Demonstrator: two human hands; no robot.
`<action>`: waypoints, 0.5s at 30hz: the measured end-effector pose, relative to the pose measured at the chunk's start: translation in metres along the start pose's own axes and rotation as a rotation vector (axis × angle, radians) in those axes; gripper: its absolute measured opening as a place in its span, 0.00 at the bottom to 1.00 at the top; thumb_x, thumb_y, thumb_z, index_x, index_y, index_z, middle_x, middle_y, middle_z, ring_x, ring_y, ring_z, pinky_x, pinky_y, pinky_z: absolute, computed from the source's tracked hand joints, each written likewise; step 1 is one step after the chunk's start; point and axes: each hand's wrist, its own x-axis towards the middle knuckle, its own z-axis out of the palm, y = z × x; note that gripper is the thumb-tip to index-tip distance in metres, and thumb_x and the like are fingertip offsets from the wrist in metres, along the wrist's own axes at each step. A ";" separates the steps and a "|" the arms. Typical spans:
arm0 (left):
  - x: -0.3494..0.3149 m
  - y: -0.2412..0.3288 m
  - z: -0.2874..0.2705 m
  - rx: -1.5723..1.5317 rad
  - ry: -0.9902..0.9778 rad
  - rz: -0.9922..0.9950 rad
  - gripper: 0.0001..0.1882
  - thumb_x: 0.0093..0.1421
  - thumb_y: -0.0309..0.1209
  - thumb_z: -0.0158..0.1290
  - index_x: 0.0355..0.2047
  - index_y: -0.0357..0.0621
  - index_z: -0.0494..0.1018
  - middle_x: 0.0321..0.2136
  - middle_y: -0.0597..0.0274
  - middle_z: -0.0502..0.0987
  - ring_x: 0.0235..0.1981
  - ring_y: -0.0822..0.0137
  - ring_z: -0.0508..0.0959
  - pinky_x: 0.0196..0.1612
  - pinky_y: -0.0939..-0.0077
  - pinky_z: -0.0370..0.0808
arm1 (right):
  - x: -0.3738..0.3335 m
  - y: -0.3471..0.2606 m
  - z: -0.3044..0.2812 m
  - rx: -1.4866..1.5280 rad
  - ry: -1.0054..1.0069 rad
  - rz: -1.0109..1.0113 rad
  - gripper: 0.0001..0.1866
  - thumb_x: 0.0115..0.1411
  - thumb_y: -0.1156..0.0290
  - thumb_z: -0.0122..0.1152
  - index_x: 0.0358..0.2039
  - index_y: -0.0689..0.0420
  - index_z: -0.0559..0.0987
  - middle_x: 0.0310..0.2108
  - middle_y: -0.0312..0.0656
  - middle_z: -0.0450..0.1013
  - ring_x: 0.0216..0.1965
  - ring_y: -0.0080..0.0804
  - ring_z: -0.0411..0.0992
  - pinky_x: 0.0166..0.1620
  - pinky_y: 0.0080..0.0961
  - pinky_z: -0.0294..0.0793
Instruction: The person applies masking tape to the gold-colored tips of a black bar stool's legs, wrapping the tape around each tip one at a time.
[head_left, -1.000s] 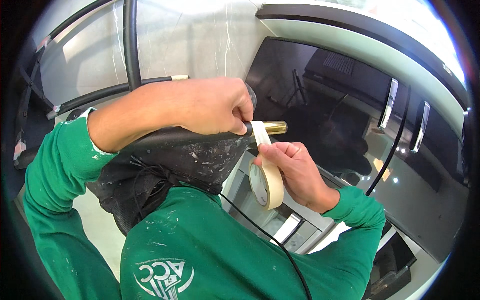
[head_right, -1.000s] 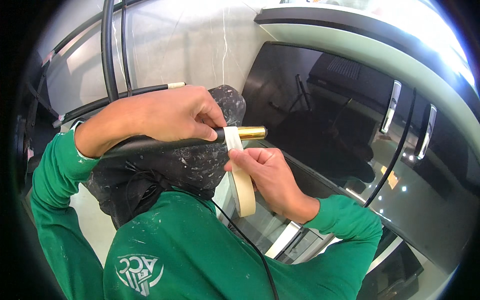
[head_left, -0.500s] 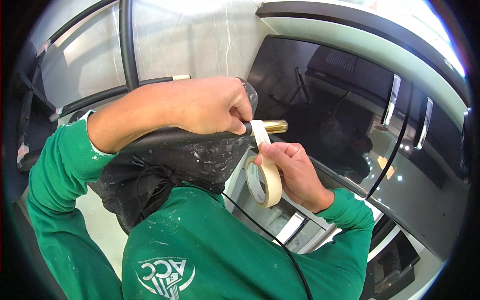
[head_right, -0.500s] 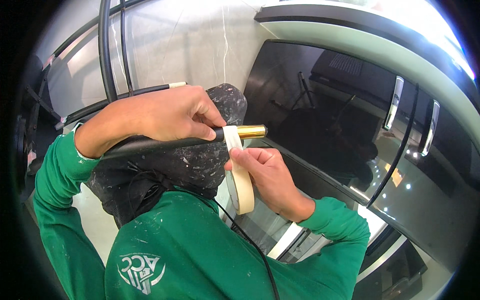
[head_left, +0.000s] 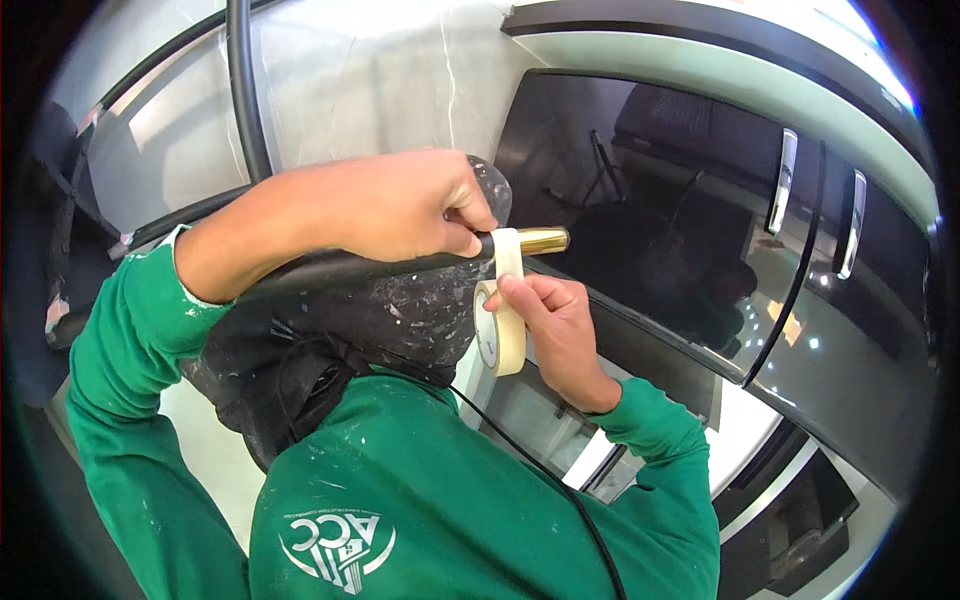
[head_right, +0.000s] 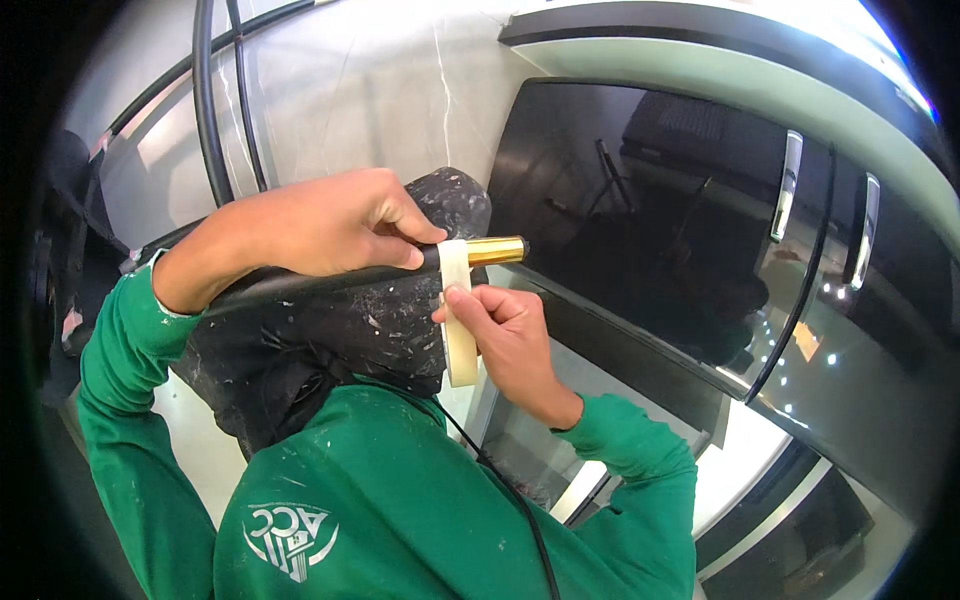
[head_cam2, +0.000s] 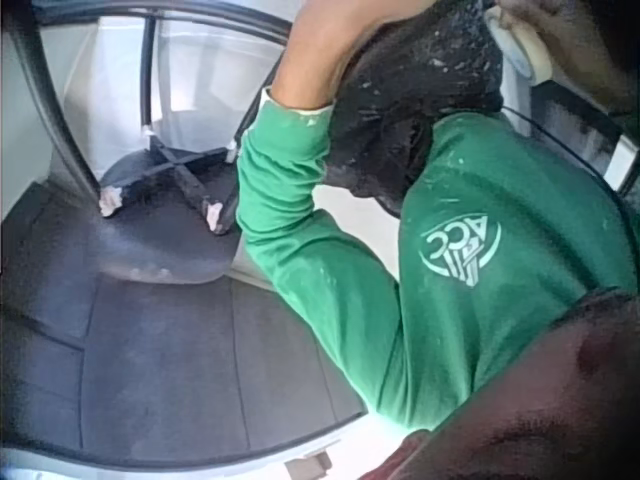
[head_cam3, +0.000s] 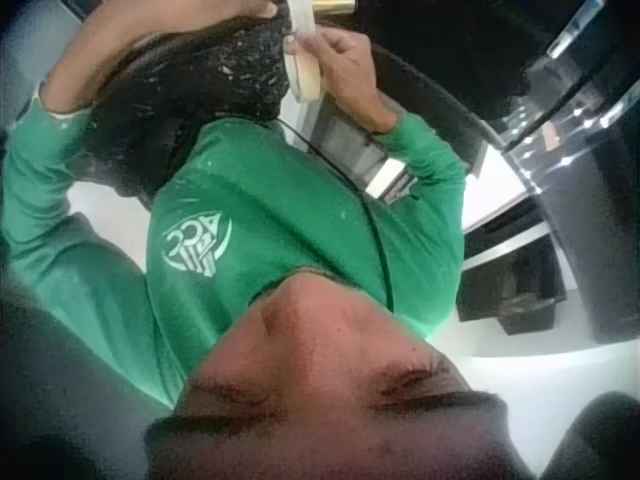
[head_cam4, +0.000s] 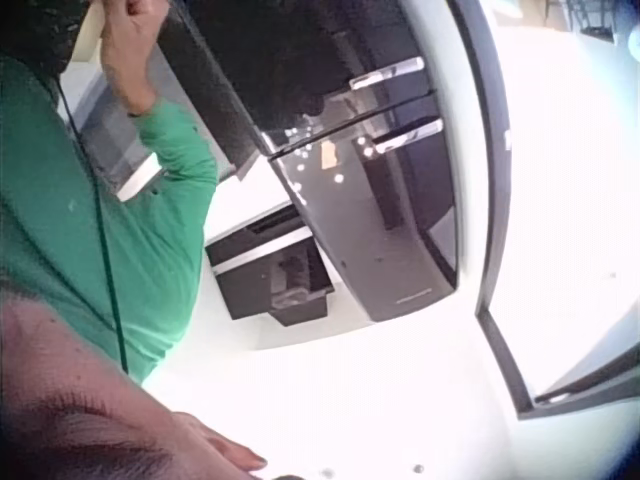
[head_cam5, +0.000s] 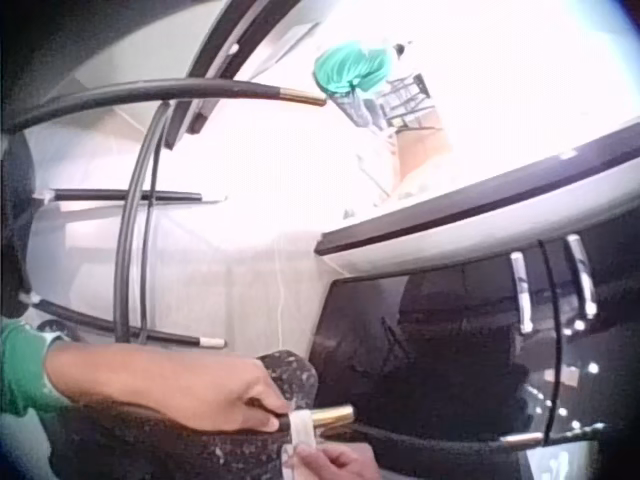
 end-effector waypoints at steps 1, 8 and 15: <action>-0.001 0.001 0.000 0.003 -0.007 0.000 0.17 0.66 0.25 0.59 0.54 0.31 0.80 0.37 0.47 0.87 0.33 0.67 0.81 0.42 0.69 0.77 | 0.000 0.002 0.002 0.008 0.007 -0.003 0.19 0.74 0.59 0.62 0.33 0.61 0.88 0.22 0.28 0.76 0.22 0.10 0.66 0.25 0.16 0.60; -0.003 0.002 -0.001 -0.035 -0.033 -0.035 0.18 0.67 0.25 0.59 0.55 0.30 0.78 0.39 0.47 0.87 0.37 0.72 0.81 0.47 0.70 0.77 | 0.006 0.017 0.010 -0.003 0.049 -0.103 0.18 0.74 0.61 0.63 0.33 0.62 0.88 0.22 0.27 0.75 0.24 0.10 0.63 0.27 0.17 0.59; -0.002 0.010 -0.004 -0.028 -0.043 -0.018 0.20 0.69 0.26 0.58 0.59 0.30 0.77 0.41 0.49 0.87 0.39 0.71 0.81 0.48 0.69 0.77 | 0.022 0.038 0.007 -0.007 0.039 -0.258 0.16 0.73 0.62 0.63 0.36 0.63 0.87 0.27 0.29 0.75 0.27 0.13 0.66 0.30 0.18 0.64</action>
